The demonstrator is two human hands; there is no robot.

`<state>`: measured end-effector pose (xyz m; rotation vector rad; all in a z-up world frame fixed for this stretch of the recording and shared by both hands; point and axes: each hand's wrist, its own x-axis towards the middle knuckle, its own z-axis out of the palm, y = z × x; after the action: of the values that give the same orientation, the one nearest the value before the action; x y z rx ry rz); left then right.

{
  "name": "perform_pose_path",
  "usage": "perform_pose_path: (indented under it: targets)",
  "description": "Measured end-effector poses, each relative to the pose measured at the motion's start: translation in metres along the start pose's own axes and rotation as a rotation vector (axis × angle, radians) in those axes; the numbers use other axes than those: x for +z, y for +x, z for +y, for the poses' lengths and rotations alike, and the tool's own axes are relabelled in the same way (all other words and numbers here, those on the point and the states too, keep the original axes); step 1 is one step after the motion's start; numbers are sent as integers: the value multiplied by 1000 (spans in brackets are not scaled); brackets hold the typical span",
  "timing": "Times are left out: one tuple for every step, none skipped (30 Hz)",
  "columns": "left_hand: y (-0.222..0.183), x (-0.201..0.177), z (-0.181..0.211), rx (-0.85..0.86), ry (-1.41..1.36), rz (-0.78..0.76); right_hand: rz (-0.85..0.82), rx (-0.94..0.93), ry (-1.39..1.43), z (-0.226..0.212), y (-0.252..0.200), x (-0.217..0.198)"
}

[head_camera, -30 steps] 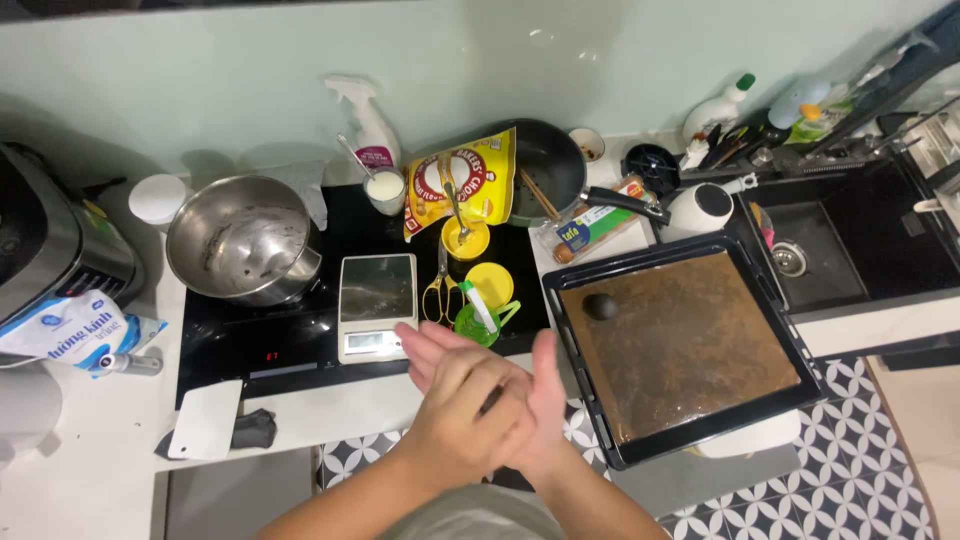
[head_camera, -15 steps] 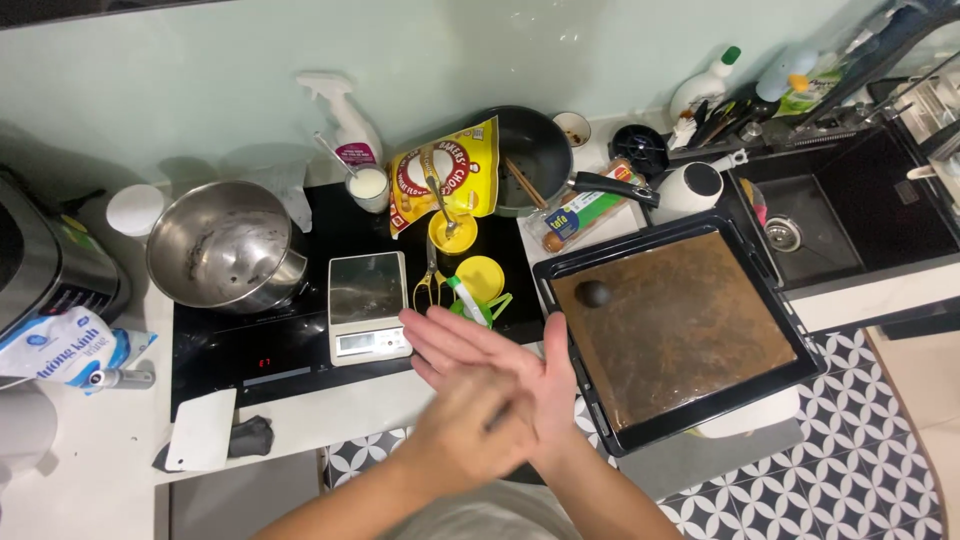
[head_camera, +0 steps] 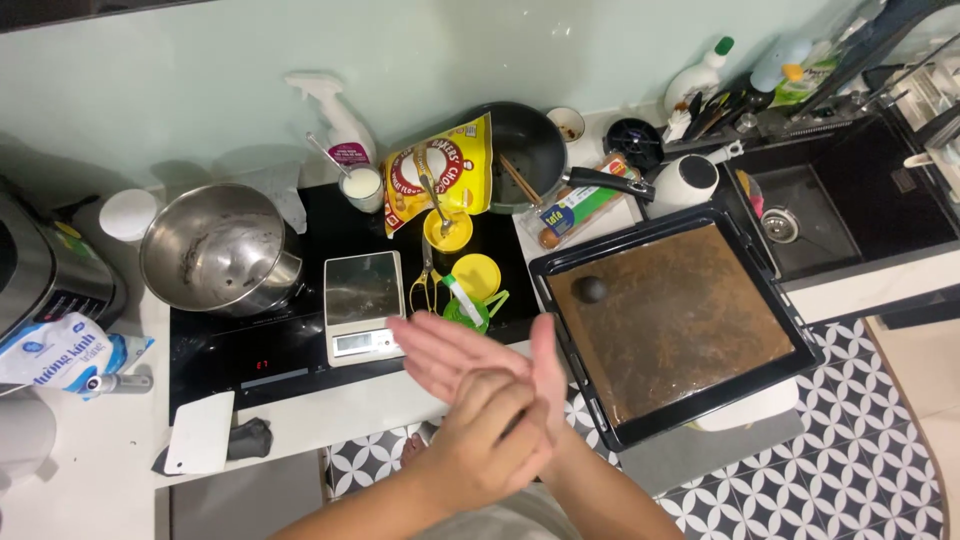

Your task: Placing a tray of dough into the oven and shaping more dough rolls using a scale.

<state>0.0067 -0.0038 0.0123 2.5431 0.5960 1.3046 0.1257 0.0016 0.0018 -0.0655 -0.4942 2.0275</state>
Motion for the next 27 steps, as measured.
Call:
perform_pose_path:
  targets:
    - [3, -4, 2, 78, -4, 0, 1, -16, -46, -4, -1, 0]
    - [5, -3, -2, 78, 0, 4, -3, -12, -49, -1, 0, -1]
    - [6, -3, -6, -24, 30, 40, 6, -22, 10, 4, 1, -1]
    - [7, -3, -9, -126, 60, 75, 15, -33, 69, 9, 2, -1]
    - [2, -1, -4, -132, 62, 75, 17, -29, 72, 11, 1, -2]
    - [-2, 0, 2, -97, -6, 35, 12, -7, 68, 12, 0, -4]
    - [-4, 3, 4, -53, -69, 2, -1, 12, 55, 10, 2, -6]
    - [-5, 1, 1, -48, -65, 7, -7, 14, 50, 7, 2, -5]
    - [-6, -1, 0, 14, -21, 6, -18, 2, 16, 4, 1, -4]
    - [-8, -3, -1, 76, 22, 4, -29, -9, -18, 1, 0, -3]
    - [-5, -3, -5, 74, 24, 2, -30, -8, -16, 5, 3, -4]
    - [-2, -4, -9, -23, 20, 31, -12, -18, 72, 10, 5, -5]
    - [-2, -4, -11, -127, 15, 60, 11, -23, 163, 15, 5, -6]
    - [-3, -4, -3, -136, 15, 58, 16, -18, 169, 16, 2, -7]
    - [-1, -4, 1, -95, -16, 53, 2, -1, 152, 14, 4, -8]
    - [1, -5, 6, -54, -47, 48, -11, 17, 135, 12, 7, -9]
    - [-6, -5, 1, -55, -46, 51, -11, 20, 133, 9, 5, -6]
    - [-13, -4, -4, 37, 38, 21, -8, 9, 40, 7, 3, -4]
    - [-20, -5, -9, 131, 122, -13, -6, -5, -51, 6, 2, -2]
    - [-15, -5, -12, 131, 122, -13, -6, -5, -51, 8, 5, -4]
    - [-12, -5, -13, -15, 98, 15, 20, -2, 13, 14, 5, -4]
    - [-10, -5, -13, -161, 75, 42, 46, 0, 76, 19, 5, -5]
    - [-9, -4, -8, -159, 77, 43, 44, 0, 75, 18, 7, -5]
    - [-9, -3, -2, -108, 41, 33, 16, 18, 81, 16, 8, -4]
    - [-6, 0, 3, -55, 4, 25, -10, 36, 85, 12, 10, -3]
    - [-9, -3, -1, -51, 3, 27, -11, 34, 80, 10, 8, -4]
    - [-14, -5, -4, 10, 25, -4, -26, 27, 34, 10, 5, -4]
